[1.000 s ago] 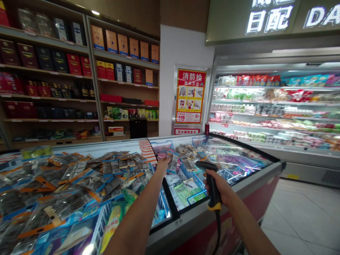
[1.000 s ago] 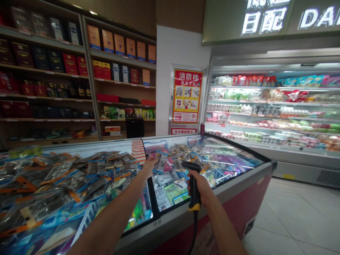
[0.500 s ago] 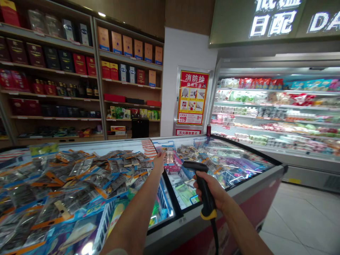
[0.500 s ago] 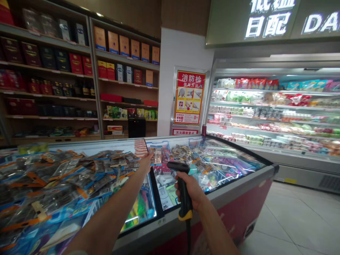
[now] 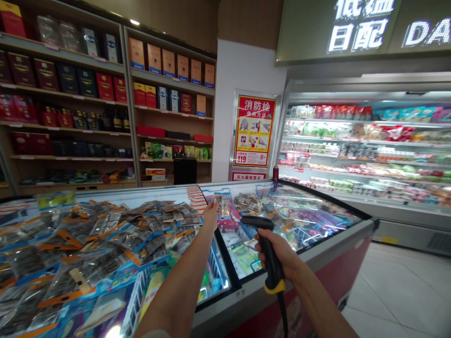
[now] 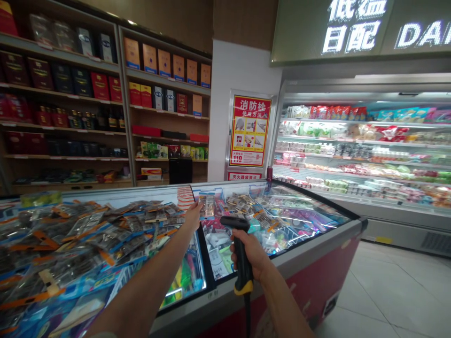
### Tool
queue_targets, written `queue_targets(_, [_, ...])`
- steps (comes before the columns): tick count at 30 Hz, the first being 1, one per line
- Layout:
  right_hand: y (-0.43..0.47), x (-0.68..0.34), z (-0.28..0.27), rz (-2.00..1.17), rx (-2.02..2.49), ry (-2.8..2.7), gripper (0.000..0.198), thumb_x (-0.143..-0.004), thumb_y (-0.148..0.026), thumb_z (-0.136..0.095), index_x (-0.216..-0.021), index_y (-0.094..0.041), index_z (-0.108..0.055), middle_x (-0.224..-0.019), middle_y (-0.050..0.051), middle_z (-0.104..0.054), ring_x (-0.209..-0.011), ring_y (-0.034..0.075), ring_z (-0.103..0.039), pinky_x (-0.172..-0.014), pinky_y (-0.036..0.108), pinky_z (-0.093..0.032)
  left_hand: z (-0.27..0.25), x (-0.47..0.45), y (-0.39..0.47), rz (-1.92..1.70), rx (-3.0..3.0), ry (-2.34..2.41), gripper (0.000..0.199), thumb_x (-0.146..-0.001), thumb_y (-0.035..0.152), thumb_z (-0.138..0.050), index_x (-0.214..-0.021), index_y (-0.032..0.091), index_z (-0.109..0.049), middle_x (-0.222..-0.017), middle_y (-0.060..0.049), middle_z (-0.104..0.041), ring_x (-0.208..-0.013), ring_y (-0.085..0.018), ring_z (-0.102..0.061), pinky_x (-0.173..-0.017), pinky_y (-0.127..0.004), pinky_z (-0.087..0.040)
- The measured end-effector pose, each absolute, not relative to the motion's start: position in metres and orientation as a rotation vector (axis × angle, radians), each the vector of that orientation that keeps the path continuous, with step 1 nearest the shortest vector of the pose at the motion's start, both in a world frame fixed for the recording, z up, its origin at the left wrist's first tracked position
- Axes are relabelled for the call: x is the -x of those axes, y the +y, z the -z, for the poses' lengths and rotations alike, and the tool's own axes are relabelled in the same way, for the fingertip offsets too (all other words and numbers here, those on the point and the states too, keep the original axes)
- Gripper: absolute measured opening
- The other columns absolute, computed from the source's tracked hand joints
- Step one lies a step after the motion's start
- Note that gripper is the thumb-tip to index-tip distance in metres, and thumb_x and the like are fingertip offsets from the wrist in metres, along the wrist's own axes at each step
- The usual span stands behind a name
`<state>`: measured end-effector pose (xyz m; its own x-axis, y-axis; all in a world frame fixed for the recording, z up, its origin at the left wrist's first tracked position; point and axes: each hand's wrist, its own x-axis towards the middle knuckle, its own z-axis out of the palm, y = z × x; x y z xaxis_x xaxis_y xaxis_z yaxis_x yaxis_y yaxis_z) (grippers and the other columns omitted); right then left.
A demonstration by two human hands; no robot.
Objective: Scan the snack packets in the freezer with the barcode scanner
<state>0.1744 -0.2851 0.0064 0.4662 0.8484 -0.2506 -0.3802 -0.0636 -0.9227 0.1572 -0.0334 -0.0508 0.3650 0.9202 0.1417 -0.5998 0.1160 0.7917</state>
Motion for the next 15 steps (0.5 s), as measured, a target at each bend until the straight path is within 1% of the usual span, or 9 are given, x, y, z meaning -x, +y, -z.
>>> queue_targets(11, [-0.2835,-0.1733,-0.0065,-1.029,1.332,-0.442,0.021,-0.072,-0.037,-0.050,-0.070,-0.016,-0.048,-0.046,-0.005,-0.047,-0.033,0.007,-0.043,-0.030,0.019,-0.037,0.0507,-0.1537,-0.0323,-1.156,-0.881,0.488,0.025,-0.052,0.024,-0.066,-0.074,0.015,-0.058,-0.063,0.000,-0.060,-0.062,-0.012,-0.057,-0.060,-0.025,-0.043])
queue_targets(15, [-0.2828,-0.1745,-0.0028,-1.066,1.289,-0.445,0.021,-0.072,-0.037,-0.050,-0.069,-0.016,-0.048,-0.046,-0.005,-0.047,-0.033,0.007,-0.043,-0.031,0.020,-0.037,0.0490,-0.1549,-0.0341,-1.151,-0.864,0.492,0.024,-0.053,0.023,-0.064,-0.074,0.015,-0.058,-0.062,0.001,-0.059,-0.059,-0.011,-0.056,-0.060,-0.025,-0.043])
